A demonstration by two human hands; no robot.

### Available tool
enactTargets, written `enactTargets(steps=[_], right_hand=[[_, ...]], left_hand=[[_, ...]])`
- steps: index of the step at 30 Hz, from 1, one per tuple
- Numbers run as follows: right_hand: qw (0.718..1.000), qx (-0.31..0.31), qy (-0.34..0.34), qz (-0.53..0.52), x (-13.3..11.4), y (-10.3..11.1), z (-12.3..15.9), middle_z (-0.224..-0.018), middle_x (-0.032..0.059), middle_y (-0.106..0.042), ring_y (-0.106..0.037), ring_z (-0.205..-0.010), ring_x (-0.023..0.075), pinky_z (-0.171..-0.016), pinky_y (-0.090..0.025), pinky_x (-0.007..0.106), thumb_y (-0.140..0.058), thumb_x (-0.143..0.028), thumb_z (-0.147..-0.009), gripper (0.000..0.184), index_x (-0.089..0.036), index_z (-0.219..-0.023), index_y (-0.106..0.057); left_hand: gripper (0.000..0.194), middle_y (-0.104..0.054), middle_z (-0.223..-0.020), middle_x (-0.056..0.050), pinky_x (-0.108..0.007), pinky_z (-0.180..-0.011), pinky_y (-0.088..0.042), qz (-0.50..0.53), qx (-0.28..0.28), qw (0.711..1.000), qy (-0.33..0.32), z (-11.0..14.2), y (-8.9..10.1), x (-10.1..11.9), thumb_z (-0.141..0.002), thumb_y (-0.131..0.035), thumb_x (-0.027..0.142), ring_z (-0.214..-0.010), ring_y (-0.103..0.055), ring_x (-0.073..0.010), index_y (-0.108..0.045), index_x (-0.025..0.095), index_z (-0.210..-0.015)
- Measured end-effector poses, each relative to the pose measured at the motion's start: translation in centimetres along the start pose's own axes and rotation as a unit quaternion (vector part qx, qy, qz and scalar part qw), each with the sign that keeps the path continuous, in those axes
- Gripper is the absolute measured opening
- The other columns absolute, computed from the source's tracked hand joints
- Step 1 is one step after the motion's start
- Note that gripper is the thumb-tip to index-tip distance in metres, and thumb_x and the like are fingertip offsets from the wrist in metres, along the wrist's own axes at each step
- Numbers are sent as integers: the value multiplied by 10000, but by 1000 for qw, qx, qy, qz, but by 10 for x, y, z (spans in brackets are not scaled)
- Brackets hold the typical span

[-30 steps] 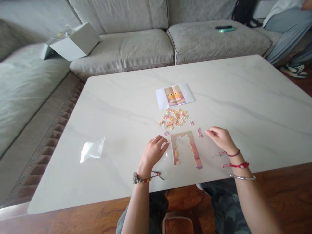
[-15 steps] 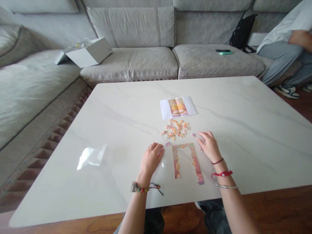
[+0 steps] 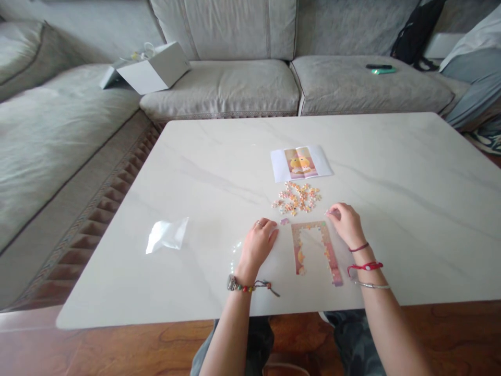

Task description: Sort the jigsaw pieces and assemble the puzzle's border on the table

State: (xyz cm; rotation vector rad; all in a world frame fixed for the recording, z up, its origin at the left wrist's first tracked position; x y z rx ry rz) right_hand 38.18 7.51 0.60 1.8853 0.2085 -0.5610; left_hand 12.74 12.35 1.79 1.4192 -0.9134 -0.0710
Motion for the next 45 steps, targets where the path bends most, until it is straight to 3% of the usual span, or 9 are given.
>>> enactTargets(steps=[2,4,7,12,18,24,27,36,45], right_hand=[[998,-1,-44,-40,-5,8,3,-644,22,-594,-545,-623,160,-637,-438,304,-547,-303,-728,136,-182,-667,-560],[990,-12,-79,-114,-10,17,5,-683,19,-619,-562,-612,144,-617,-451,281,-563,-337,-719,179,-175,-788,-596],[971,-93,-77,-206,-16,23,10,-744,32,-651,-589,-637,143,-619,-474,275,-551,-365,-725,273,-174,-906,-625],[924,-221,-75,-302,-29,20,31,-774,56,-661,-623,-637,153,-597,-514,277,-572,-364,-712,241,-155,-816,-632],[865,-335,-98,-359,-69,6,76,-700,30,-666,-637,-589,142,-524,-527,237,-560,-318,-739,199,-172,-865,-609],[880,-324,-83,-338,-76,-3,104,-791,46,-657,-625,-587,126,-534,-527,229,-535,-271,-759,156,-180,-836,-634],[890,-306,-63,-332,-77,-5,106,-878,65,-628,-626,-655,124,-612,-530,238,-529,-222,-751,153,-171,-853,-632],[924,-288,-55,-245,-85,-8,110,-691,13,-662,-606,-596,133,-575,-497,246,-549,-173,-725,149,-202,-853,-619],[946,-258,10,-197,-89,-3,108,-782,35,-668,-607,-652,143,-625,-483,255,-534,-160,-742,141,-204,-824,-641]], left_hand=[[166,-563,-941,-50,-295,-757,-470,-1,-5,1000,-7,-1,-2,2,-836,-409,229,-842,-548,-161,-538,212,-938],[165,-558,-950,-50,-289,-742,-471,-1,-18,1000,-11,-2,-5,4,-832,-414,227,-839,-548,-160,-540,213,-937],[169,-550,-958,-49,-285,-734,-469,-2,-29,999,-15,-3,-7,8,-830,-417,221,-833,-549,-157,-540,214,-946],[164,-544,-969,-43,-280,-733,-465,-9,-34,999,-25,-1,-6,13,-824,-433,213,-828,-551,-151,-546,214,-943],[167,-550,-964,-43,-275,-733,-457,-25,-37,998,-39,2,-7,16,-836,-414,212,-829,-544,-150,-542,206,-945],[168,-549,-953,-46,-268,-723,-457,-27,-42,998,-47,2,-8,17,-839,-408,213,-807,-543,-141,-551,201,-927],[176,-548,-949,-50,-270,-732,-456,-24,-38,998,-47,1,-9,16,-841,-406,215,-811,-542,-140,-552,197,-938],[174,-552,-959,-53,-265,-725,-456,-20,-51,997,-56,1,-11,19,-842,-407,221,-812,-541,-141,-553,193,-931],[162,-552,-951,-55,-268,-745,-453,-15,-49,997,-60,0,-11,18,-833,-419,206,-824,-537,-142,-552,191,-924]])
Point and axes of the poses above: each hand's wrist, its own z-axis away from the middle knuckle, its own y-axis out of the back of the hand, x = y × z, the point moved 3 cm from there along -z, towards the middle knuckle
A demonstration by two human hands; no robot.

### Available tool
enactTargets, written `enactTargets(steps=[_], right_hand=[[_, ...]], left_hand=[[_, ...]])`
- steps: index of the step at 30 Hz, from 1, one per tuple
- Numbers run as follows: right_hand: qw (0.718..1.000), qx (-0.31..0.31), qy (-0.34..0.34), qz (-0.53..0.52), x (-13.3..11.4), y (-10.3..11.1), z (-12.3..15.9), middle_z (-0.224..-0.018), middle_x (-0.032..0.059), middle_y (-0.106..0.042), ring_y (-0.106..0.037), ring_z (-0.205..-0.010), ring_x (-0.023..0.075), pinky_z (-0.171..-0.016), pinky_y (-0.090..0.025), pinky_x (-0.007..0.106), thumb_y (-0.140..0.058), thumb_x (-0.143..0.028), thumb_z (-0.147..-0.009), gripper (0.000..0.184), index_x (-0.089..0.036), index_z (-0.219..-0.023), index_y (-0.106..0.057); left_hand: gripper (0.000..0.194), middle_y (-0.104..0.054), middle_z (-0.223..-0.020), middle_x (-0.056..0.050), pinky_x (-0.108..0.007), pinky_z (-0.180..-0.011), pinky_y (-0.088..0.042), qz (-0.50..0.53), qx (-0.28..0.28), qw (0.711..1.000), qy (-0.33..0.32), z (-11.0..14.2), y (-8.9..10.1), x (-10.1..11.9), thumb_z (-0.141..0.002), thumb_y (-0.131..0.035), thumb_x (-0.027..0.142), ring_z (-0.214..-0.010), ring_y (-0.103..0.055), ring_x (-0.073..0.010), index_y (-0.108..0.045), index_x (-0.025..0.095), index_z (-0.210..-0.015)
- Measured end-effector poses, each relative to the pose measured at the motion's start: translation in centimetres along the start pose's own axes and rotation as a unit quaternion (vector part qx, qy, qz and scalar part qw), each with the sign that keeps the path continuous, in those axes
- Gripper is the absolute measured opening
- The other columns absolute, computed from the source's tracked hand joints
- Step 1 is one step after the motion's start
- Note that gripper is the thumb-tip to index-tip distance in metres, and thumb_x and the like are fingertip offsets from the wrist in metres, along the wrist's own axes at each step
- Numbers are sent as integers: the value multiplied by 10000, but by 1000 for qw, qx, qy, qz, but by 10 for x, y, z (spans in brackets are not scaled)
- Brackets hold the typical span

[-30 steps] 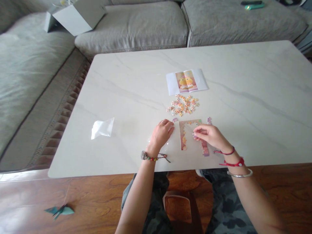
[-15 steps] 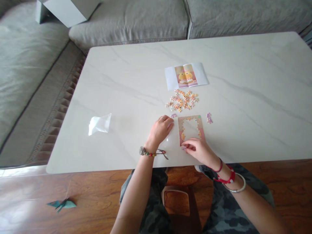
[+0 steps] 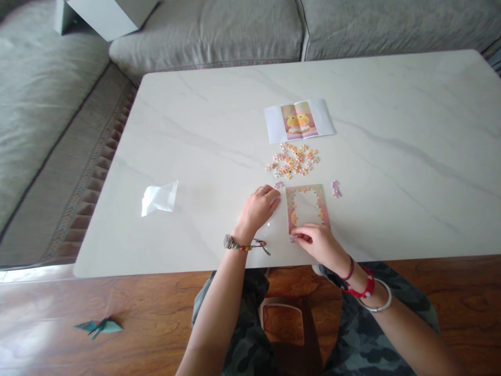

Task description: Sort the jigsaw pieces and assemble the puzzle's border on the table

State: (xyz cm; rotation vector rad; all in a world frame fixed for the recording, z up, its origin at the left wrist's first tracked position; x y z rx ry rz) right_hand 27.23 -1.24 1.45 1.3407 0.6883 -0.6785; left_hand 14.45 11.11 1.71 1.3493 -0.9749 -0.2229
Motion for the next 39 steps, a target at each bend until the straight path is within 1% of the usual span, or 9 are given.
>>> enactTargets(steps=[7,13,19,23,27,30,32,35,39], right_hand=[[999,-11,-26,-20,-3,0,1,-697,3,-660,-604,-627,119,-604,-457,217,-539,-140,-728,108,-196,-771,-621],[991,-77,-88,-69,12,24,2,-606,5,-641,-569,-525,106,-489,-434,193,-569,-311,-725,152,-173,-723,-632],[989,-57,-120,-67,33,56,2,-602,11,-643,-583,-527,119,-520,-451,211,-558,-388,-720,234,-169,-729,-642],[987,-70,-128,-71,44,77,3,-676,29,-666,-577,-550,121,-537,-447,222,-568,-398,-704,263,-158,-762,-659],[971,-165,-143,-97,43,72,10,-661,23,-658,-552,-503,98,-505,-431,209,-567,-374,-707,240,-159,-766,-656],[968,-174,-150,-98,41,61,11,-602,12,-637,-541,-479,91,-490,-415,202,-577,-355,-699,214,-157,-733,-653],[967,-166,-158,-109,42,57,11,-596,10,-631,-530,-465,86,-478,-404,202,-590,-362,-689,219,-155,-728,-651],[962,-162,-168,-138,44,55,10,-620,10,-631,-508,-457,78,-471,-399,205,-609,-392,-671,251,-153,-737,-647],[951,-170,-171,-193,44,52,10,-634,7,-614,-493,-479,74,-463,-395,201,-609,-405,-674,274,-140,-744,-620]], left_hand=[[168,-552,-943,-54,-272,-750,-453,-6,-5,1000,-7,0,0,0,-836,-411,204,-835,-533,-143,-551,195,-929],[172,-546,-950,-55,-286,-766,-454,-13,-1,1000,-7,0,1,0,-839,-410,212,-844,-530,-146,-550,195,-938],[232,-493,-1092,-91,-380,-857,-416,-57,116,989,67,-1,6,-10,-819,-460,230,-984,-472,-206,-515,192,-1042],[290,-486,-1130,-104,-404,-881,-400,-64,135,984,98,-4,3,-16,-816,-466,225,-1028,-449,-225,-482,183,-1103],[295,-486,-1135,-105,-413,-888,-396,-54,134,985,95,-8,2,-14,-810,-478,232,-1047,-440,-237,-489,181,-1101],[259,-506,-1076,-95,-386,-883,-403,-7,141,987,74,-6,6,0,-821,-468,252,-1007,-473,-210,-504,178,-1067],[226,-532,-1001,-69,-320,-834,-436,57,104,992,36,-2,6,18,-837,-448,267,-914,-521,-159,-507,180,-1036],[237,-554,-922,-31,-235,-690,-472,124,-59,988,-69,10,-4,56,-810,-493,350,-738,-551,-108,-508,192,-986],[253,-556,-930,-30,-246,-641,-474,46,-159,982,-87,27,-20,91,-800,-501,365,-761,-558,-138,-485,203,-994]])
Point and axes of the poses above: each hand's wrist, its own z-axis away from the middle knuckle, its own y-axis out of the back of the hand, x = y × z, the point moved 3 cm from there along -z, towards the middle knuckle
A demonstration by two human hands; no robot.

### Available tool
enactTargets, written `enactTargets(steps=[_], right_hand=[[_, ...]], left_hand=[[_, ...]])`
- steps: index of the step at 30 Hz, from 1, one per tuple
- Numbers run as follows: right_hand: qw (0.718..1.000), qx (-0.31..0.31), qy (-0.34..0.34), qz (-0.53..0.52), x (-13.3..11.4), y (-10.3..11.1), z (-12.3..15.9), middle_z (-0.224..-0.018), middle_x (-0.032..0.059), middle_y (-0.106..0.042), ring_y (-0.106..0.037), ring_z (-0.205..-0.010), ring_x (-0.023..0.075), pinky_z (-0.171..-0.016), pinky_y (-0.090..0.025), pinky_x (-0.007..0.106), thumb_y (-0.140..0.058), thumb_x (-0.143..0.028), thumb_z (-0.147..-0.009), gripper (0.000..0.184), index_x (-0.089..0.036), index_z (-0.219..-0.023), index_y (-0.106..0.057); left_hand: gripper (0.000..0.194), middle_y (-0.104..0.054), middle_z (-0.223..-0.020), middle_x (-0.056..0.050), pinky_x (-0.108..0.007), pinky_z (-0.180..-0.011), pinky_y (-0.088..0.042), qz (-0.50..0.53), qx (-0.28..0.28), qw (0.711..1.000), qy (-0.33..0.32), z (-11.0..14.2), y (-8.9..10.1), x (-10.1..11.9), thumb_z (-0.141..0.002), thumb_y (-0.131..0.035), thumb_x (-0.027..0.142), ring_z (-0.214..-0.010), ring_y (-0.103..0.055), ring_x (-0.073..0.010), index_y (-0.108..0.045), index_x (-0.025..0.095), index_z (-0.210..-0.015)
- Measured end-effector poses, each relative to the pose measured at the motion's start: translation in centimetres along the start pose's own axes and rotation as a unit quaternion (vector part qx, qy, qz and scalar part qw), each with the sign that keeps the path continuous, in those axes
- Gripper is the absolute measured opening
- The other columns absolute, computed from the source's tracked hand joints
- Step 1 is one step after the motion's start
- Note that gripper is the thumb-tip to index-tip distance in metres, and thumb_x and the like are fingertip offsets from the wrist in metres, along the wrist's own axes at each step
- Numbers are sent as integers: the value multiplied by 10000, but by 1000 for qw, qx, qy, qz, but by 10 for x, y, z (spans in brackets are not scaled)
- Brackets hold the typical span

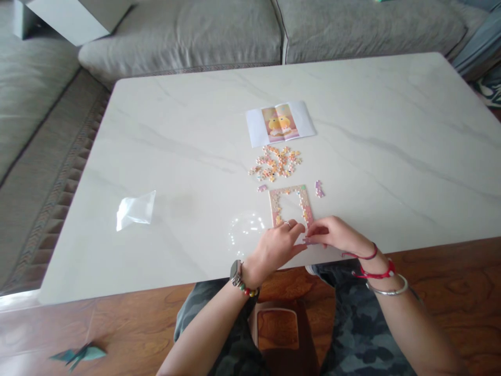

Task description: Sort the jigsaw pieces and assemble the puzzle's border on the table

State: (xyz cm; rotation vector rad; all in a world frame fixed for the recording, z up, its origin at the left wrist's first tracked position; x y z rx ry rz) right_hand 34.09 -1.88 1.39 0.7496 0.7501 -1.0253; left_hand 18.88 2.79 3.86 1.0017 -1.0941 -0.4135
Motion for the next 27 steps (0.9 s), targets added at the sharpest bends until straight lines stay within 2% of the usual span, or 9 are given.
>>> enactTargets(steps=[5,8,10,14,17,21,27], right_hand=[[999,-14,1,-30,3,-3,0,-638,9,-601,-493,-486,75,-471,-407,208,-611,-402,-674,281,-132,-745,-591],[1000,11,11,-4,6,5,4,-694,35,-625,-539,-556,104,-484,-415,213,-586,-420,-694,301,-137,-795,-610],[997,43,45,50,5,14,9,-717,35,-623,-548,-603,113,-513,-421,213,-588,-409,-701,294,-153,-839,-627],[964,93,150,201,0,21,19,-739,22,-575,-504,-586,94,-555,-420,215,-584,-333,-734,231,-193,-907,-645],[941,98,203,253,0,15,22,-800,35,-573,-528,-636,103,-614,-440,221,-541,-261,-775,211,-199,-955,-631],[927,96,230,279,6,7,23,-855,46,-579,-567,-727,121,-696,-459,239,-501,-211,-803,213,-202,-983,-615],[919,99,240,296,9,5,24,-854,47,-590,-580,-756,125,-711,-469,241,-473,-251,-832,208,-196,-971,-618]], left_hand=[[149,-568,-876,-36,-266,-642,-477,-68,-37,997,20,0,-11,15,-824,-448,234,-796,-547,-167,-485,190,-962],[116,-570,-869,-51,-278,-653,-480,-84,-40,995,35,-1,-15,18,-825,-439,213,-814,-535,-177,-496,181,-921],[94,-568,-865,-52,-276,-656,-480,-89,-39,994,46,-1,-18,19,-826,-439,203,-828,-527,-178,-502,183,-892],[95,-563,-873,-48,-261,-649,-477,-97,-36,992,69,-2,-22,19,-835,-425,199,-842,-517,-175,-512,197,-874],[96,-553,-903,-45,-268,-662,-476,-83,-21,993,75,0,-24,18,-827,-455,215,-847,-517,-173,-507,211,-907],[133,-535,-927,-43,-273,-657,-476,-61,2,993,96,3,-27,14,-818,-486,281,-849,-524,-176,-495,218,-935],[121,-530,-905,-53,-273,-651,-470,-70,7,991,116,2,-35,14,-842,-436,284,-827,-528,-176,-514,194,-865]])
Point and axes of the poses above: each hand's wrist, its own z-axis away from the middle knuckle, its own y-axis out of the back of the hand, x = y × z, the point moved 3 cm from there along -z, towards the middle knuckle
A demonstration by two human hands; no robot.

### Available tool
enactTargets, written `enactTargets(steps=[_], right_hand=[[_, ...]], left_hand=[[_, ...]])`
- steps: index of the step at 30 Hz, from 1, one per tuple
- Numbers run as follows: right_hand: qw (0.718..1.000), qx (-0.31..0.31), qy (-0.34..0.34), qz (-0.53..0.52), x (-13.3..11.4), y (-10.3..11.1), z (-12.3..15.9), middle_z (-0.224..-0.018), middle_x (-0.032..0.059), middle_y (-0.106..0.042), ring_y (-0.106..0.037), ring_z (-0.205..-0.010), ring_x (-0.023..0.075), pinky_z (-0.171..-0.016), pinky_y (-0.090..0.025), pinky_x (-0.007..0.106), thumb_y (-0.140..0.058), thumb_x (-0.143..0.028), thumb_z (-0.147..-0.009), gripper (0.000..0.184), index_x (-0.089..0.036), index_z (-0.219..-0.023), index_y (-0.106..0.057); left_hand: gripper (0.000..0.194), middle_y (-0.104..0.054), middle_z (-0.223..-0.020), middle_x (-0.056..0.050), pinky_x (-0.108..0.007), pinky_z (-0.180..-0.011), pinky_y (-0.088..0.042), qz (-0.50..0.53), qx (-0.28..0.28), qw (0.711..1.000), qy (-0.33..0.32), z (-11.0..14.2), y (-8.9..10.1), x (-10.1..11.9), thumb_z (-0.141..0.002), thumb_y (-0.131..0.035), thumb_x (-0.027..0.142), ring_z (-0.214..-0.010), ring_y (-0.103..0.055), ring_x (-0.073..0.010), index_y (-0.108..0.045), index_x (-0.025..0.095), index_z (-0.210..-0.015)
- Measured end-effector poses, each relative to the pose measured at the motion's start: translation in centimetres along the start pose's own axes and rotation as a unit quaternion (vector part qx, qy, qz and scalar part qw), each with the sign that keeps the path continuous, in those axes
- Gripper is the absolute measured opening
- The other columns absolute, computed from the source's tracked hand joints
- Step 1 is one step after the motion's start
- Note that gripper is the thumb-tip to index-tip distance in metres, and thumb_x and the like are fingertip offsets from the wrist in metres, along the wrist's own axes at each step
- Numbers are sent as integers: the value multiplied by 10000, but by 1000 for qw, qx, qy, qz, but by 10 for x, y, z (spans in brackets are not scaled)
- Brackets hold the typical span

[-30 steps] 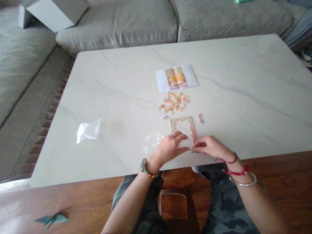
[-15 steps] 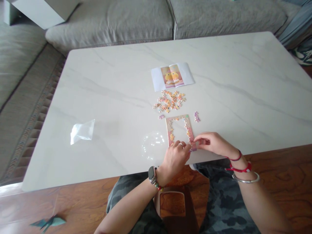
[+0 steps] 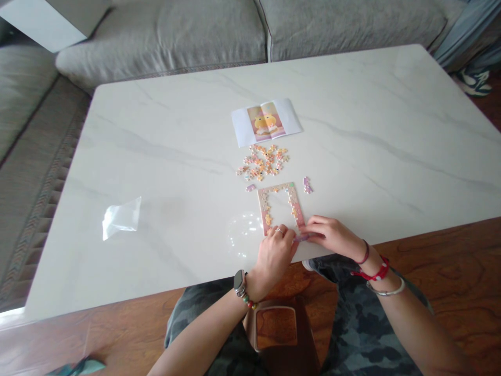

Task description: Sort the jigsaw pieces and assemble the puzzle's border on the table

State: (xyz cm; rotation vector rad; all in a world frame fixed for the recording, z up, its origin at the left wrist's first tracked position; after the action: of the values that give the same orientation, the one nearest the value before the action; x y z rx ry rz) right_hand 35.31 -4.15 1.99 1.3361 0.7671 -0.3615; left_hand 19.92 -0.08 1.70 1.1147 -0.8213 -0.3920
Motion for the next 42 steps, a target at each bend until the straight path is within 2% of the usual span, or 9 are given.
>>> enactTargets(steps=[9,15,22,24,27,30,33,38,42], right_hand=[[1000,9,14,9,-4,0,1,-892,39,-601,-586,-807,119,-743,-480,229,-450,-219,-845,206,-206,-958,-622],[991,-4,55,121,-14,-6,5,-998,48,-600,-578,-896,143,-805,-474,269,-414,-177,-856,260,-238,-1015,-609],[983,29,27,181,-31,-14,11,-1043,100,-608,-600,-812,169,-749,-488,282,-409,-155,-846,247,-169,-985,-612],[983,34,28,177,-32,-15,11,-1041,99,-609,-602,-825,176,-757,-490,290,-406,-132,-838,255,-166,-987,-610],[987,46,35,147,-29,-15,10,-1038,81,-609,-591,-901,175,-805,-489,301,-420,-125,-827,255,-179,-1001,-598],[991,71,32,108,-22,-14,9,-1016,61,-612,-594,-900,155,-799,-504,292,-441,-161,-829,223,-201,-985,-595],[992,90,29,87,-16,-15,9,-968,53,-619,-605,-867,148,-785,-513,283,-453,-167,-830,201,-208,-956,-604],[991,102,26,78,-14,-19,8,-957,64,-610,-592,-874,159,-796,-508,299,-471,-167,-824,188,-197,-951,-605],[993,95,24,71,-16,-20,5,-944,69,-604,-579,-871,155,-796,-497,289,-475,-148,-820,184,-183,-943,-608]], left_hand=[[120,-535,-886,-53,-285,-661,-469,-6,5,1000,3,-2,2,4,-828,-455,291,-817,-526,-184,-514,187,-842],[118,-535,-885,-62,-296,-658,-470,-1,-10,1000,30,-2,4,5,-826,-458,284,-820,-535,-192,-515,182,-840],[126,-542,-873,-52,-280,-647,-474,31,-21,998,40,-1,4,5,-839,-446,286,-793,-558,-172,-526,189,-832],[123,-549,-885,-40,-264,-633,-479,55,-14,998,30,-3,7,0,-834,-457,285,-770,-567,-158,-538,199,-865],[169,-546,-949,-37,-258,-671,-488,87,42,995,11,-8,22,-18,-819,-476,211,-786,-573,-143,-532,216,-978],[226,-535,-978,-49,-286,-702,-494,74,101,991,55,-9,39,-49,-773,-522,154,-806,-573,-156,-541,216,-989],[264,-528,-959,-40,-297,-706,-501,66,73,993,58,-7,46,-68,-727,-570,136,-777,-580,-150,-557,229,-974],[369,-500,-1071,-55,-314,-744,-503,75,61,995,19,-5,40,-66,-724,-586,175,-799,-584,-150,-520,246,-1080],[385,-439,-1216,-73,-365,-821,-483,75,77,994,-18,-5,37,-62,-719,-603,211,-967,-545,-198,-508,242,-1090]])
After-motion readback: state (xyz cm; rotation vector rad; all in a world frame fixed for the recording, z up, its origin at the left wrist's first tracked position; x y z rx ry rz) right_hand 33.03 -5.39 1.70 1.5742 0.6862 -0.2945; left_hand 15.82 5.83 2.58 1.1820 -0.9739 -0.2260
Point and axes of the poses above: each hand's wrist, its own z-axis away from the middle knuckle, its own y-axis out of the back of the hand, x = y × z, the point moved 3 cm from there along -z, towards the middle knuckle
